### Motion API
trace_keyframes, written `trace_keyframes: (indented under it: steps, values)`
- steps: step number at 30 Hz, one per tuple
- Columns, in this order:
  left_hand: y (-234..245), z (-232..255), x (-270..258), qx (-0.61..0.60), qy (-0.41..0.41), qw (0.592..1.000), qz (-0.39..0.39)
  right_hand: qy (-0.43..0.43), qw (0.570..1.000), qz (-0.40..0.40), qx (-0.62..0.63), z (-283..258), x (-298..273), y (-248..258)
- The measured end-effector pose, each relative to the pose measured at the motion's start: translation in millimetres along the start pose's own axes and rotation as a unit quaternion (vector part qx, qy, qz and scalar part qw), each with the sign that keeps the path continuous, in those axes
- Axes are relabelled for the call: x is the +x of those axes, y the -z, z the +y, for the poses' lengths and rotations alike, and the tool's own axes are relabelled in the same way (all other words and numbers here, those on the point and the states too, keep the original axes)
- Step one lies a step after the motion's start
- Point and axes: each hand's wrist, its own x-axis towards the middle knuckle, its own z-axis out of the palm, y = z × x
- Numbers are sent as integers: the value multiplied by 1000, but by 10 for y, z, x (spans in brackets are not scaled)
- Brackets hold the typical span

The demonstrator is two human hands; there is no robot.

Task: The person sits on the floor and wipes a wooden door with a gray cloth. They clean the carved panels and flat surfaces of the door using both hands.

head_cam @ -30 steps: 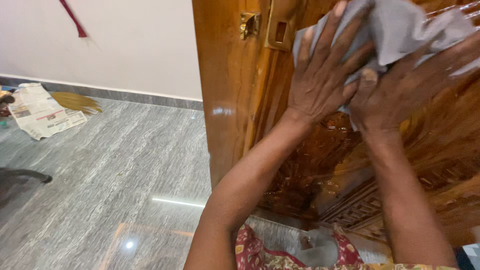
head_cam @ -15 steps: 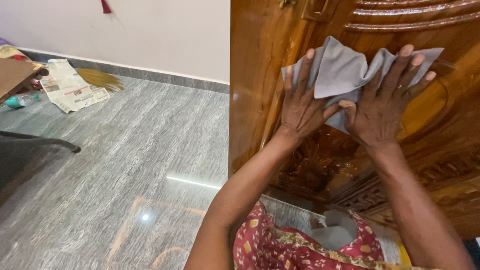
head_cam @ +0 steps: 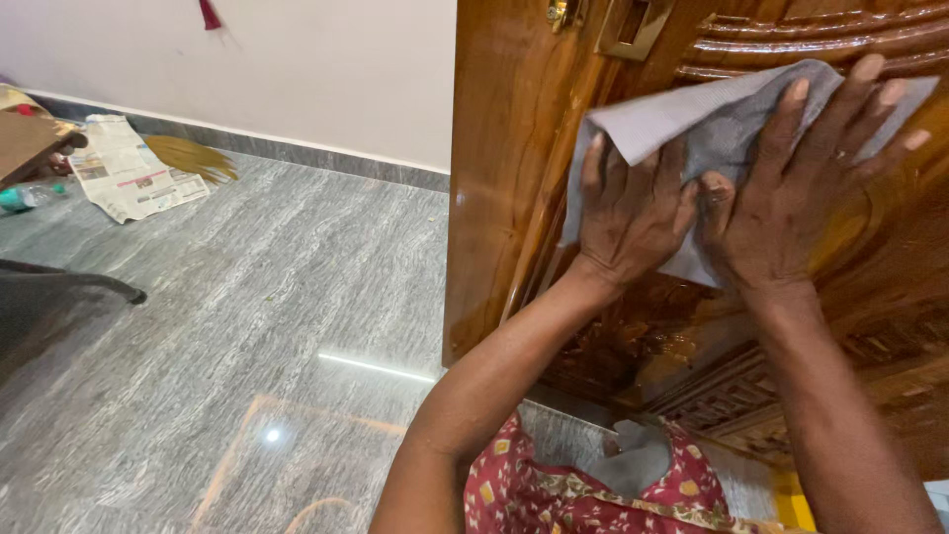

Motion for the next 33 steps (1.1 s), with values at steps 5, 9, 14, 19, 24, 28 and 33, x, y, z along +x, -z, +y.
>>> trace_keyframes:
  steps: [5, 9, 14, 19, 24, 28, 33]
  values:
    - [-286, -107, 59, -49, -27, 998, 10, -56, 998, 20, 38, 171, -43, 49]
    - [-448, -163, 52, 13, -78, 996, 46, -116, 990, 19, 84, 100, -298, 237]
    - [-543, -150, 58, 73, -77, 993, 52, 47, 986, 33, 159, -380, -421, 93]
    - [-464, -306, 3, 151, -94, 984, 1, 11, 1000, 7, 20, -223, -186, -200]
    - [-254, -536, 87, 117, -48, 992, -6, 44, 993, 57, -98, -150, 75, -426]
    - [38, -666, 227, 96, 71, 960, -255, 48, 990, 50, -123, -349, 320, -495]
    - [285, -889, 412, 170, 123, 950, -230, 43, 992, 85, -88, -700, 596, -543]
